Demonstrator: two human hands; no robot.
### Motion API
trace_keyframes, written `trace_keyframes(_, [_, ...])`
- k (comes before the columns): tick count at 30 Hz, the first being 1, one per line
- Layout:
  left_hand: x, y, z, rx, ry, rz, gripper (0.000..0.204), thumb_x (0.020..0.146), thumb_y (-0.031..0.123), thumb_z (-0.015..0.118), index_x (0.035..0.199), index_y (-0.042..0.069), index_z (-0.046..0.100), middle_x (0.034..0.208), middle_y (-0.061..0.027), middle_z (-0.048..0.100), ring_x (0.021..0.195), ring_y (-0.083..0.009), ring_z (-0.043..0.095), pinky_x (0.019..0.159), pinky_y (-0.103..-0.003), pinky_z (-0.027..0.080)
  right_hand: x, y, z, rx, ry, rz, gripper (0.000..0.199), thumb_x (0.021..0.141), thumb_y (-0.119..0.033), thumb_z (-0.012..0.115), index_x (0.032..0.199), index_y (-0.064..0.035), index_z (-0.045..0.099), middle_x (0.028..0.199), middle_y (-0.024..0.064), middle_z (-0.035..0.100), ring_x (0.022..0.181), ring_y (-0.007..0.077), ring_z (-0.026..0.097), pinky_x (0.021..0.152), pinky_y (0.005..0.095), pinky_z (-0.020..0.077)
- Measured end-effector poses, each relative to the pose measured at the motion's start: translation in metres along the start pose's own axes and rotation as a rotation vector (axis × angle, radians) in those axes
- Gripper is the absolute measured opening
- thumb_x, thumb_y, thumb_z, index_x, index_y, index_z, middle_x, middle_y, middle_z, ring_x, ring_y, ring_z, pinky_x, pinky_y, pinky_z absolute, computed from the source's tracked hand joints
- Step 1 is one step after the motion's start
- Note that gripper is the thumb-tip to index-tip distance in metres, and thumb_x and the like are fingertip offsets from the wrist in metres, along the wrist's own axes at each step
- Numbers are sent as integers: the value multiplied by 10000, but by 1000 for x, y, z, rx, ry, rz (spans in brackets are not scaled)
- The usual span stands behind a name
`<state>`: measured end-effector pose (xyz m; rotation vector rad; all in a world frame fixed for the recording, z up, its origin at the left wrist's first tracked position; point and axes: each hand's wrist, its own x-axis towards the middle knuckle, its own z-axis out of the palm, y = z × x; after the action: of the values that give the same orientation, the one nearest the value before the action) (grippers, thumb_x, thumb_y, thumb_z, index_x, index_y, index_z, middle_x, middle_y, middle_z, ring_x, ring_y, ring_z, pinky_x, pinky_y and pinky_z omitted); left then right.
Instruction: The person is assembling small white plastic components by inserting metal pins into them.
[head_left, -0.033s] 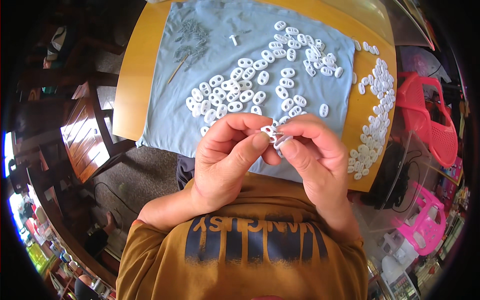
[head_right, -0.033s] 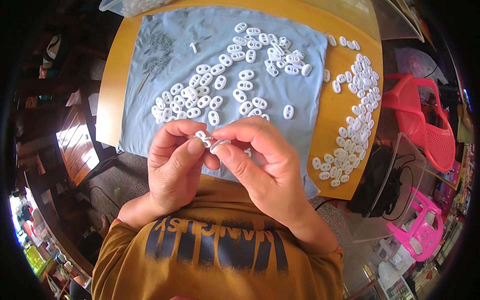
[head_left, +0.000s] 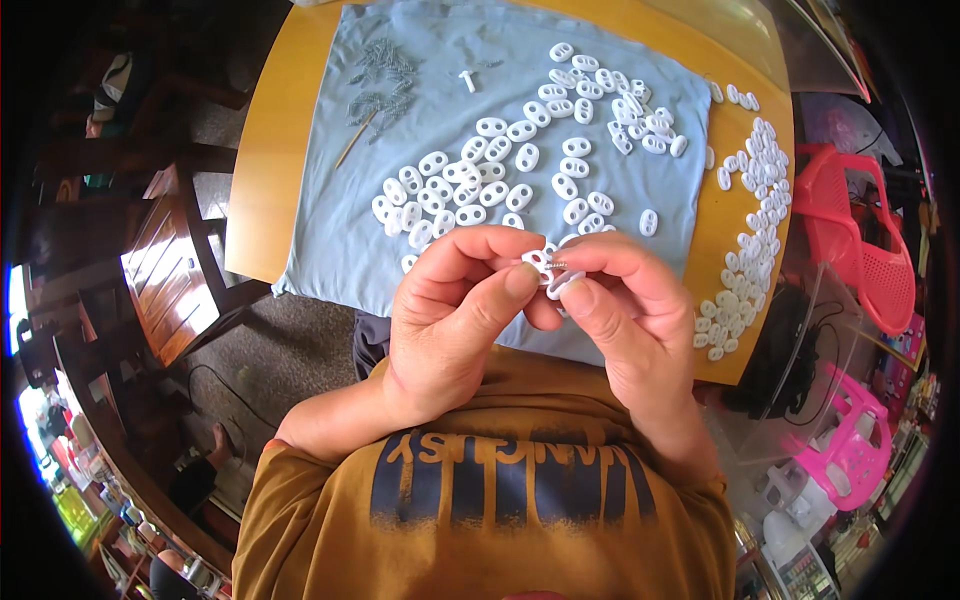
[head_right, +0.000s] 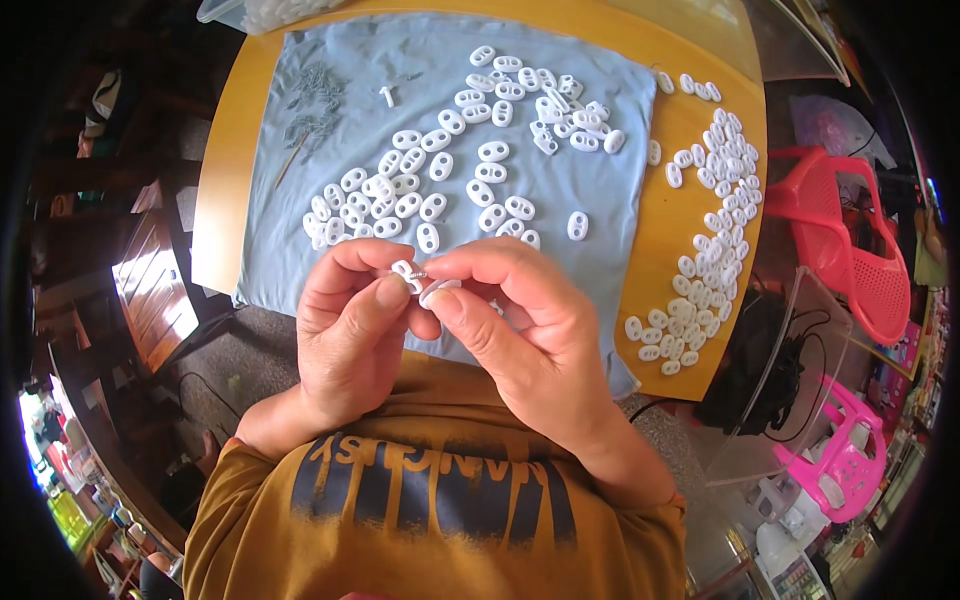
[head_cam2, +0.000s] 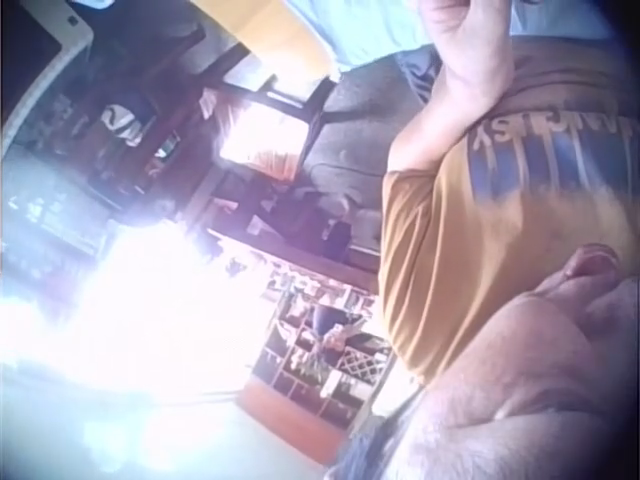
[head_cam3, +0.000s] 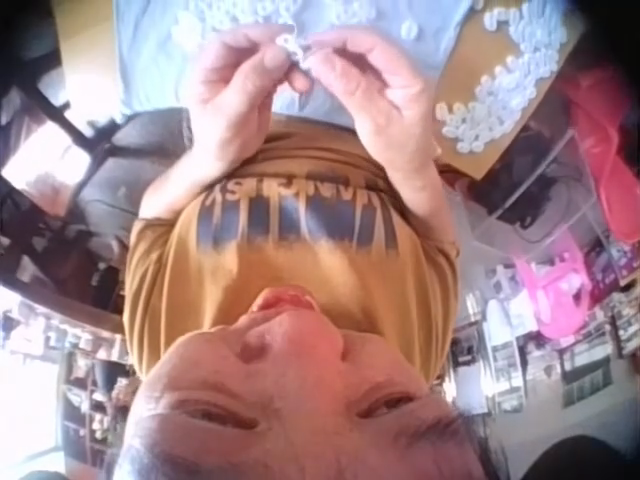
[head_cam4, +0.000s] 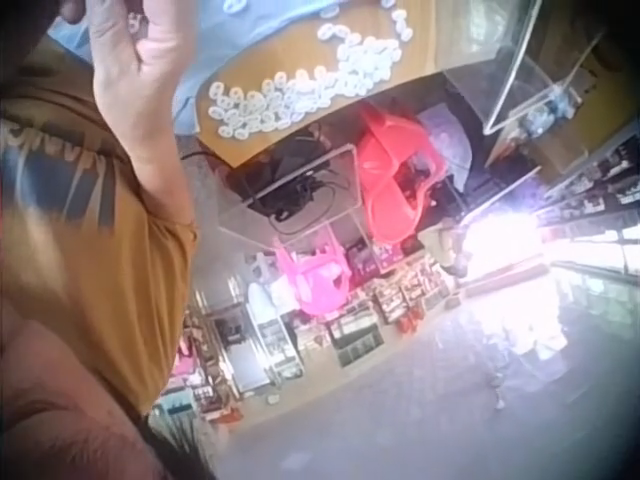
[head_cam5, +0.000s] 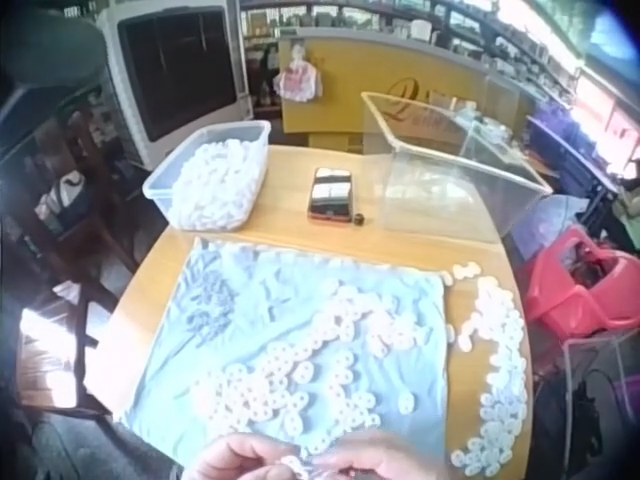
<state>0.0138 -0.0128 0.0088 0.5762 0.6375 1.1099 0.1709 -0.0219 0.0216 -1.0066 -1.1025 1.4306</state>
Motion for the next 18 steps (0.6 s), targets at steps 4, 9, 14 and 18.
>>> trace_keyframes(4, [4, 2, -3, -37, 14, -31, 199, 919, 41, 525, 1111, -12, 531, 911, -93, 632, 749, -128, 602, 708, -262, 496, 2, -5, 3, 172, 44, 165, 199, 890, 0, 567, 1087, 20, 553, 943, 46, 575, 861, 87, 554, 761, 206, 453])
trace_keyframes(9, [9, 2, -9, -32, 19, -61, 188, 910, 28, 537, 1092, -17, 544, 910, -81, 626, 728, -117, 589, 684, -247, 488, 10, -2, 0, 267, 109, 149, 163, 885, 8, 570, 1045, 15, 543, 938, 40, 593, 859, 72, 554, 762, 199, 455])
trace_keyframes(14, [12, 4, -9, -15, 18, -101, 180, 902, 14, 545, 1078, -21, 550, 909, -66, 615, 732, -108, 582, 675, -233, 485, 12, -5, -5, 180, 113, 168, 162, 890, -33, 584, 1045, 10, 566, 893, 22, 597, 801, 59, 548, 710, 183, 451])
trace_keyframes(18, [13, 2, -10, 9, -24, -77, 176, 905, 14, 540, 1077, -20, 550, 916, -63, 609, 741, -99, 576, 669, -228, 486, 16, -5, -6, 154, 82, 123, 150, 897, -50, 581, 1031, 18, 589, 891, 20, 591, 790, 60, 544, 696, 184, 449])
